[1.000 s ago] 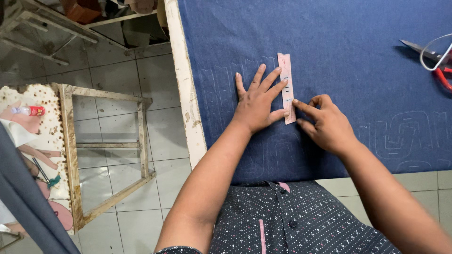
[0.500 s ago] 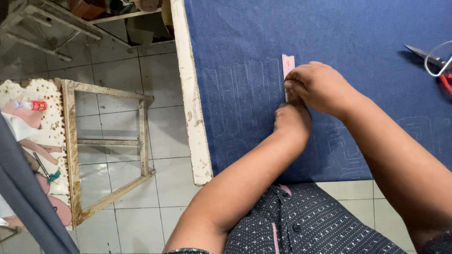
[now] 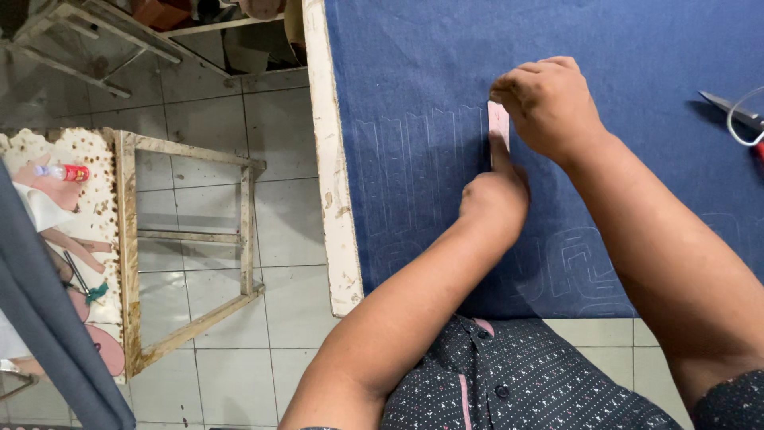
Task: The person lays a pink paper template strip on blue fabric spread over a work table, aligns it against the edge, and traces marks along it with a pen. They reposition the template and the fabric repeatedly to make additional marks, with scissors and a phone resting on the fabric nearby.
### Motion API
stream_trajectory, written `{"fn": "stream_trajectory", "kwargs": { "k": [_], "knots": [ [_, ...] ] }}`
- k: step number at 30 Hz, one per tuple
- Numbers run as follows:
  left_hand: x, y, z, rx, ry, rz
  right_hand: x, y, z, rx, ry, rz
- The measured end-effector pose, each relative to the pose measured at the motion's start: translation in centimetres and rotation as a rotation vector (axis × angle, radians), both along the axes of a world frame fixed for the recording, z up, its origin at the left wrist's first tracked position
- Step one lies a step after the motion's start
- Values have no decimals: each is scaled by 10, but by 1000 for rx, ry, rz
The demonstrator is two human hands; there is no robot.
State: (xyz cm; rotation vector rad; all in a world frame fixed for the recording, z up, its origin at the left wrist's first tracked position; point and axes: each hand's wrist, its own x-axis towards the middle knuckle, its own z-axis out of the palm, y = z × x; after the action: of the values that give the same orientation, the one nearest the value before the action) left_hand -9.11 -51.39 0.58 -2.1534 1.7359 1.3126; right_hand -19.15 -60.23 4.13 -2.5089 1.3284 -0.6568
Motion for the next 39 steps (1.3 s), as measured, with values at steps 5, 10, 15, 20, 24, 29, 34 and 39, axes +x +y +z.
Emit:
{"fn": "stream_trajectory", "kwargs": {
  "k": [5,10,15,20,24,29,34,39],
  "knots": [
    [15,-3,22,-173,-82,-452,-8,4,-6,-10,-29,-27],
    [28,-3,34,-224,0,-420,-23,12,0,11,25,-85],
    [46,-1,36,-345,57,-477,-24,24,-1,35,-46,-85],
    [57,-2,31,-449,59,-466,-27,87,8,87,19,-60],
    [59,-3,34,-440,36,-486,-31,150,19,196,-15,-29],
    [62,-7,44,-400,34,-496,-32,167,17,271,-57,-128],
    [62,-9,50,-456,-88,-587,-31,173,15,274,-60,-176],
    [66,-19,51,-485,-94,-624,-28,168,14,226,-72,-193]
  ]
}}
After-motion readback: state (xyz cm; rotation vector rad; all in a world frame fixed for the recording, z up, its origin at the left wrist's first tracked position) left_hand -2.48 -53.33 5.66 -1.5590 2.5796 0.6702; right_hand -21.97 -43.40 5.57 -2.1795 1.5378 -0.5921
